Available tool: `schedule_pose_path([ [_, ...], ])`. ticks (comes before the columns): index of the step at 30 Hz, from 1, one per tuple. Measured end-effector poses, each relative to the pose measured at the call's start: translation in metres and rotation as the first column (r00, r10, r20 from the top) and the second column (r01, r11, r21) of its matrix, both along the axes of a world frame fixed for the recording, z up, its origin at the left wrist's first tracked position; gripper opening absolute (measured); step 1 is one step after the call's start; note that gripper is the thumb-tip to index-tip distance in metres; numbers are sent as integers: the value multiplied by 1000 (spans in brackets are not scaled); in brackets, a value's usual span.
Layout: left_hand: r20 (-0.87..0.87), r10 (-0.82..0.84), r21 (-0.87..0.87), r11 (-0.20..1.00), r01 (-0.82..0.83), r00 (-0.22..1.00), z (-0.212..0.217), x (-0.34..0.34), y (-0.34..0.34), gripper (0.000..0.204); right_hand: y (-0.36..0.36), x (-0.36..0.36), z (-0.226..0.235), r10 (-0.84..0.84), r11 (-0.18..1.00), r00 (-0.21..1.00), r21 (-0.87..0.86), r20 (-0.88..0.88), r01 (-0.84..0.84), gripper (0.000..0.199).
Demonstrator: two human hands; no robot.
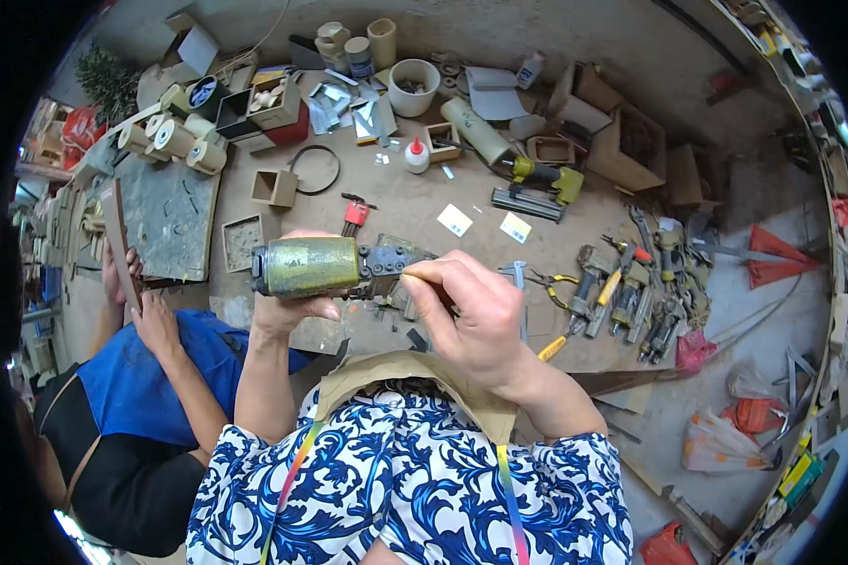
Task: Assemble small components using tools at a workbench in a workshop.
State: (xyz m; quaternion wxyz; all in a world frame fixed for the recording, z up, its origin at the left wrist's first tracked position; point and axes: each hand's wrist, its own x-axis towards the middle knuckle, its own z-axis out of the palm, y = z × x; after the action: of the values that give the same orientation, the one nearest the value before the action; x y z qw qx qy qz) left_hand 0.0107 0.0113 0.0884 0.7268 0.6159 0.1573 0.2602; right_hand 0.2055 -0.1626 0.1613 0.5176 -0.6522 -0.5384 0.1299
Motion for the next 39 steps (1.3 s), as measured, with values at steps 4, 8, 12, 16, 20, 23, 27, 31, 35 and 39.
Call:
schedule_pose_path([
  [4, -10, 24, 129, 991, -23, 1000, 8, 7, -9, 71, -3, -2, -4, -79, 997, 996, -8, 32, 79, 6],
  [8, 1, 32, 171, 985, -32, 999, 6, 8, -14, 70, -6, -2, -8, -83, 996, 994, -38, 76, 86, 6],
  [12, 13, 40, 190, 981, -42, 999, 2, 9, -14, 70, -7, -1, -10, -76, 995, 992, -51, 100, 82, 6],
  [16, 46, 71, 239, 968, -80, 996, 0, 10, -17, 68, -6, 1, -10, -71, 996, 983, -47, 167, 80, 6],
  [20, 44, 109, 356, 927, -117, 993, 9, 13, -21, 64, -5, 1, -6, -63, 993, 971, -83, 232, 85, 6],
  [23, 39, 132, 476, 869, -134, 990, 17, 16, -25, 62, -5, 0, -7, -76, 987, 968, -117, 238, 107, 7],
  [27, 49, 166, 615, 772, -161, 985, 20, 19, -29, 60, -5, 1, -12, -91, 984, 967, -128, 240, 125, 8],
  [31, 58, 151, 589, 793, -156, 987, 17, 20, -29, 61, -4, 16, -28, -33, 996, 952, -69, 304, 57, 9],
  [35, 24, 107, 487, 867, -105, 994, 10, 19, -27, 61, -3, 26, -39, 67, 998, 941, -24, 331, -63, 11],
  [39, -46, 54, 340, 940, -35, 997, 3, 17, -22, 60, -3, 31, -35, 126, 992, 913, -42, 389, -119, 15],
])
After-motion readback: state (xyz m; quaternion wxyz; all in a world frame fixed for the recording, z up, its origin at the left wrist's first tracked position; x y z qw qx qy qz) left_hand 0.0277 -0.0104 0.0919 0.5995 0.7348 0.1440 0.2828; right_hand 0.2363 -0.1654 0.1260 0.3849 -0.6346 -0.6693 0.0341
